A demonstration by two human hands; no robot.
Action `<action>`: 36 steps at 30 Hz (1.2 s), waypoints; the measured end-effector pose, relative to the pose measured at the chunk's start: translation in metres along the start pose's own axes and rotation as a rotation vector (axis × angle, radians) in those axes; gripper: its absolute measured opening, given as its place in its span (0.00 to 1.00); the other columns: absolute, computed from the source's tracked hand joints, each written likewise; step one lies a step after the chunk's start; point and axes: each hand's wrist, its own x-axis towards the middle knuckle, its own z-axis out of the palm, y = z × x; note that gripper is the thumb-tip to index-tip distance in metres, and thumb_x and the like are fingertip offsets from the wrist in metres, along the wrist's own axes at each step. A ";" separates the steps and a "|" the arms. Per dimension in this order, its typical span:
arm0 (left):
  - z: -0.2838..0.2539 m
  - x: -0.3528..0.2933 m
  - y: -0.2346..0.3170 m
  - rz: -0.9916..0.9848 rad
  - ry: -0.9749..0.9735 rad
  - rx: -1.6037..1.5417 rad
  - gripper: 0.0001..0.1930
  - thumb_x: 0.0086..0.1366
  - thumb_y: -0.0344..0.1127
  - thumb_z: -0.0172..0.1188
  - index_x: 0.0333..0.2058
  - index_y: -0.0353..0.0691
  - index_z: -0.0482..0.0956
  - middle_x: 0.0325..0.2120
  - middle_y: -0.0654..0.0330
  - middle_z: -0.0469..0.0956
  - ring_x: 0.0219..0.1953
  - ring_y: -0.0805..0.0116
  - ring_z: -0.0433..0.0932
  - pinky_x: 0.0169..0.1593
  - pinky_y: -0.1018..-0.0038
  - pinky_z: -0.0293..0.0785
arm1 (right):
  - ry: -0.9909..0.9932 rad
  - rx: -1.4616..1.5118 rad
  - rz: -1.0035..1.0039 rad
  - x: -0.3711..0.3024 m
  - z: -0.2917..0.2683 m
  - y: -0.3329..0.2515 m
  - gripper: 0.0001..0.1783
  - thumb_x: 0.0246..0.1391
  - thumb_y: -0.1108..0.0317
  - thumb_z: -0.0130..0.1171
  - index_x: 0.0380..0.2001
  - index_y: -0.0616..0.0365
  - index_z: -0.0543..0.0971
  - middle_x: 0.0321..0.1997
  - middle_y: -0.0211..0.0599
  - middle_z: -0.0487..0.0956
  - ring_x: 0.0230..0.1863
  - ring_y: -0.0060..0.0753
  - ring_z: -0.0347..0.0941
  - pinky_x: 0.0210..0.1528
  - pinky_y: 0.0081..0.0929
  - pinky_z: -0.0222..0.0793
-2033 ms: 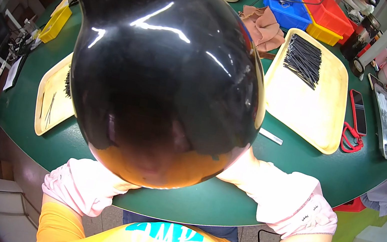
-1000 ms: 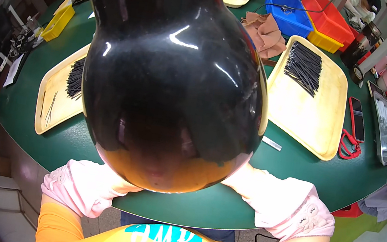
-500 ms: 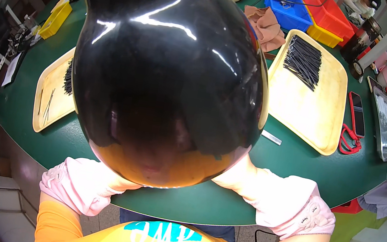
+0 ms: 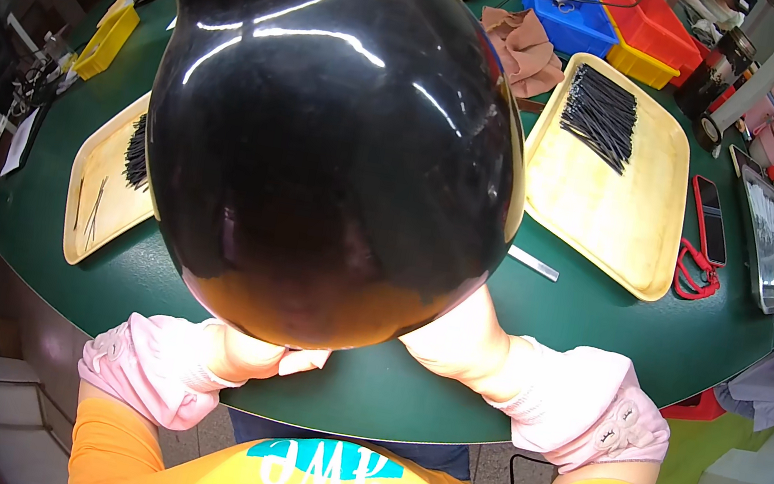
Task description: Manually assemble or sort small electronic components on a production line.
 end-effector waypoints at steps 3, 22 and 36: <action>-0.001 0.003 -0.001 -0.027 -0.019 -0.063 0.16 0.65 0.41 0.42 0.23 0.36 0.69 0.13 0.64 0.68 0.11 0.80 0.62 0.16 0.83 0.57 | 0.009 0.045 0.007 0.001 -0.004 0.003 0.37 0.37 0.76 0.64 0.53 0.62 0.61 0.54 0.38 0.64 0.54 0.31 0.60 0.56 0.29 0.55; -0.007 0.002 -0.009 0.013 -0.127 -0.101 0.15 0.66 0.40 0.40 0.33 0.32 0.67 0.20 0.56 0.73 0.13 0.76 0.70 0.14 0.84 0.62 | -0.163 -0.249 -0.241 0.009 -0.012 0.009 0.38 0.41 0.69 0.64 0.54 0.62 0.56 0.53 0.40 0.64 0.53 0.31 0.60 0.55 0.30 0.55; -0.009 0.003 -0.011 -0.020 -0.137 -0.213 0.13 0.65 0.36 0.39 0.31 0.31 0.69 0.19 0.55 0.73 0.13 0.73 0.72 0.13 0.85 0.62 | -0.249 -0.395 -0.386 0.013 -0.017 0.014 0.33 0.41 0.71 0.62 0.51 0.63 0.59 0.50 0.39 0.66 0.50 0.30 0.62 0.52 0.28 0.57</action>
